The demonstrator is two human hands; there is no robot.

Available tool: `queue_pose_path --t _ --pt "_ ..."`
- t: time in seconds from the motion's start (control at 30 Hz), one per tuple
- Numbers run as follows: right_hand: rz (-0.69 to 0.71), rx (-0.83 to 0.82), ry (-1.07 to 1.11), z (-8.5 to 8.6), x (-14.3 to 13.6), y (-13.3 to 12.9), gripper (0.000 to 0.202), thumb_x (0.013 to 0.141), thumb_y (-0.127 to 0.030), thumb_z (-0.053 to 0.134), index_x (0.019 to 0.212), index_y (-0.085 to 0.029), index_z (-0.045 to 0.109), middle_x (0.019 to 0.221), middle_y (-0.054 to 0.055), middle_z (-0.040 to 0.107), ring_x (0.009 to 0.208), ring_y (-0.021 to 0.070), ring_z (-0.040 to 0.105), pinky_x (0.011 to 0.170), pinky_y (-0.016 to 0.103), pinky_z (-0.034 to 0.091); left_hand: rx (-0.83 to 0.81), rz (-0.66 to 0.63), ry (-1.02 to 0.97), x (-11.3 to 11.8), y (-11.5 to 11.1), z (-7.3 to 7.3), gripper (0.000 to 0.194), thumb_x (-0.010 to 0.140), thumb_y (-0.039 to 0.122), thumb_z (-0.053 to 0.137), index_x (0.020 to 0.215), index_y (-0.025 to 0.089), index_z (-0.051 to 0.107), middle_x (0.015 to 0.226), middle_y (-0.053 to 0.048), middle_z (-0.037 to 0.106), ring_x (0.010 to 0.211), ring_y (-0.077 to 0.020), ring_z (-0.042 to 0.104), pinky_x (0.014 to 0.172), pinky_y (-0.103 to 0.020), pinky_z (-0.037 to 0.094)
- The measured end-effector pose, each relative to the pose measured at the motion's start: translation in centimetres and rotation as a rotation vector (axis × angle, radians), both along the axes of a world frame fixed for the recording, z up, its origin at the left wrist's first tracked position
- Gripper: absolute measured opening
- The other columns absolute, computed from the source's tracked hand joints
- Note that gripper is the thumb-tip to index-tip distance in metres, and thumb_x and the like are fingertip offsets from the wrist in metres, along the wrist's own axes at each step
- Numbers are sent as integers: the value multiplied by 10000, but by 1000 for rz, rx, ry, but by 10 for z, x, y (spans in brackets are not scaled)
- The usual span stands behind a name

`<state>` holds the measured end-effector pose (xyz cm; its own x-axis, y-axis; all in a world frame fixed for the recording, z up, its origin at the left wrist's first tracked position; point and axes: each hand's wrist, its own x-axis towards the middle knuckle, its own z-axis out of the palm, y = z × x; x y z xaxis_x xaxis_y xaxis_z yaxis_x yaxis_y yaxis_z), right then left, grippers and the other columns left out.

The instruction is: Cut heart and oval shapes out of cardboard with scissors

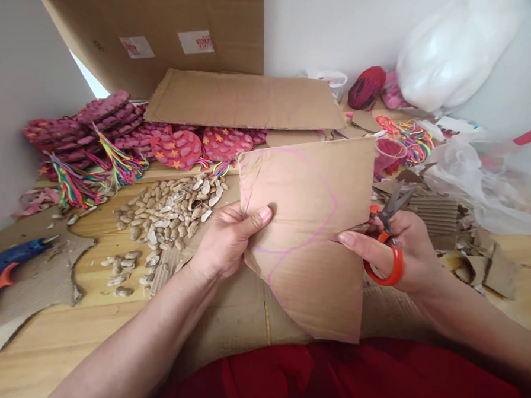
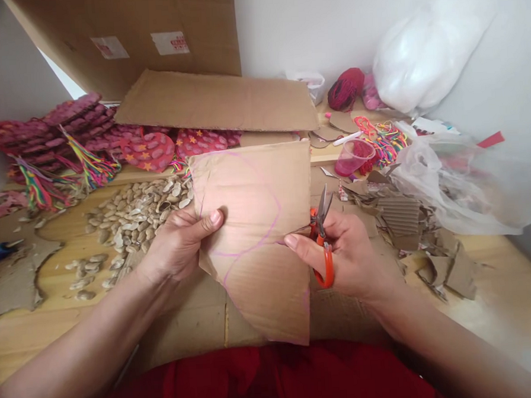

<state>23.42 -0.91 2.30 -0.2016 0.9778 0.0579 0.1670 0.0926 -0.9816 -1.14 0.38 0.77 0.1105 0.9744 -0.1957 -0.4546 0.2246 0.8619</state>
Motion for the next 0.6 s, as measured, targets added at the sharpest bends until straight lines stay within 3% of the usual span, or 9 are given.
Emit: queue_pose_path --t 0.2,0.37,0.6 --pt "55 49 -98 -2 11 -8 84 860 -290 758 779 -292 780 712 -30 707 600 141 603 503 255 435 -60 -78 -22 3 -1 0 250 697 320 867 867 151 797 820 -78 799 717 -219 751 725 -328 603" --pt "-22 137 -220 -6 10 -8 12 854 -314 771 846 -312 780 741 -31 696 632 147 587 538 272 433 -95 -24 -28 1 3 -4 271 685 333 875 851 145 774 842 -75 797 695 -192 736 685 -287 590" --pt "-44 89 -149 -3 5 -11 77 888 -355 729 868 -286 756 788 -28 713 658 144 642 558 258 507 -118 17 -56 3 4 -3 322 663 328 889 912 157 775 803 -64 792 624 -173 715 615 -263 578"
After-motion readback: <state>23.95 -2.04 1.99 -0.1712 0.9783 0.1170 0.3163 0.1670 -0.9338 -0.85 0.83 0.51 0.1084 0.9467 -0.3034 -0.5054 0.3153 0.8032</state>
